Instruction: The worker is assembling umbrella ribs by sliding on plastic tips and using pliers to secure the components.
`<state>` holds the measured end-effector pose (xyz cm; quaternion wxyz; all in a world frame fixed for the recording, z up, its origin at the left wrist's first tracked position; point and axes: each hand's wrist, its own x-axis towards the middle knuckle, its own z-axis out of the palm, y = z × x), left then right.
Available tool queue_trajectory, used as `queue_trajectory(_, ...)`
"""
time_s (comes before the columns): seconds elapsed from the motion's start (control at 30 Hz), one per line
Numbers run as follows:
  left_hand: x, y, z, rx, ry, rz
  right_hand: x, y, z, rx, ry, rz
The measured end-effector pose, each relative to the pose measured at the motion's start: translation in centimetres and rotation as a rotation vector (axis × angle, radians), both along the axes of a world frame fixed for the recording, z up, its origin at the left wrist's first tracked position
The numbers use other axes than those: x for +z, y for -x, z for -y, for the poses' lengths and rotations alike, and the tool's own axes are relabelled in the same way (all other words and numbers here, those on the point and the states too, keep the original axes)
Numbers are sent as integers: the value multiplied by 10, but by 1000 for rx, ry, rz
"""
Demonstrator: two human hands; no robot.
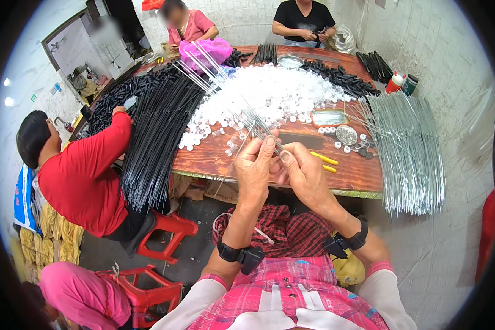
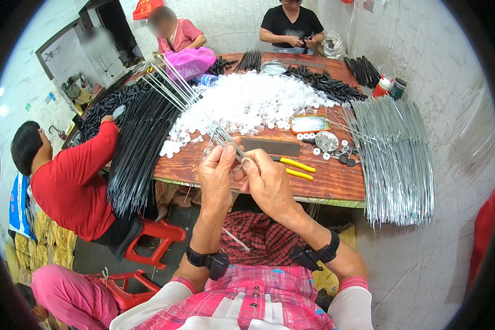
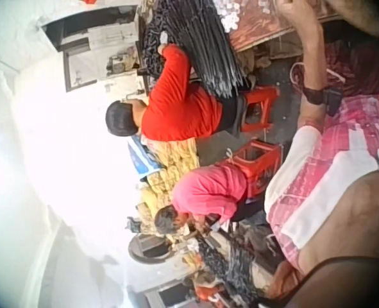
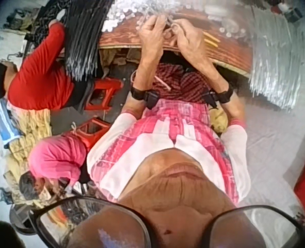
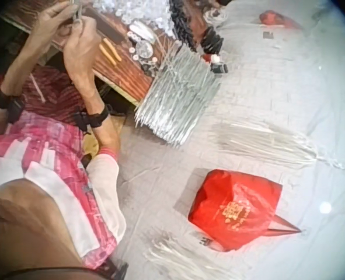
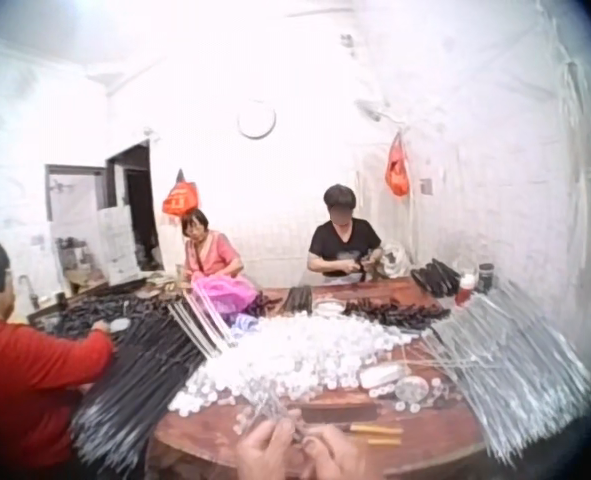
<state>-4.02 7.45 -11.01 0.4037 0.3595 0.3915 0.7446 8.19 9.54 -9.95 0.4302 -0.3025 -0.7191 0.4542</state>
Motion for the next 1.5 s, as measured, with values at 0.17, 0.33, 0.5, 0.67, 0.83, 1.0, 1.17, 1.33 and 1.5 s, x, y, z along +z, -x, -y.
queue_trajectory(0.17, -2, 0, -4, -2, 37, 96, -7, 3, -2, -63, 63, -128)
queue_trajectory(0.33, -5, 1, -6, -9, 47, 123, -11, 7, -2, -61, 94, -170)
queue_trajectory(0.5, -8, 3, -7, -16, 63, 159, -14, 10, -3, -77, 54, -176)
queue_trajectory(0.67, -10, 3, -11, -5, 53, 187, -7, 12, -1, -108, 121, -213)
queue_trajectory(0.83, -17, 7, -12, -38, 34, 153, -12, 10, -4, -80, 139, -193)
queue_trajectory(1.0, -12, 2, -9, -31, 62, 191, -17, 4, -5, -60, 119, -138)
queue_trajectory(1.17, -18, 4, -12, -18, 69, 126, -21, 5, -5, -111, 43, -137)
queue_trajectory(1.33, -11, -1, -13, -26, 40, 133, -18, 5, -6, -210, 39, -197)
queue_trajectory(1.5, -4, 14, -10, 12, 32, 119, 3, -16, -10, -341, 51, -234)
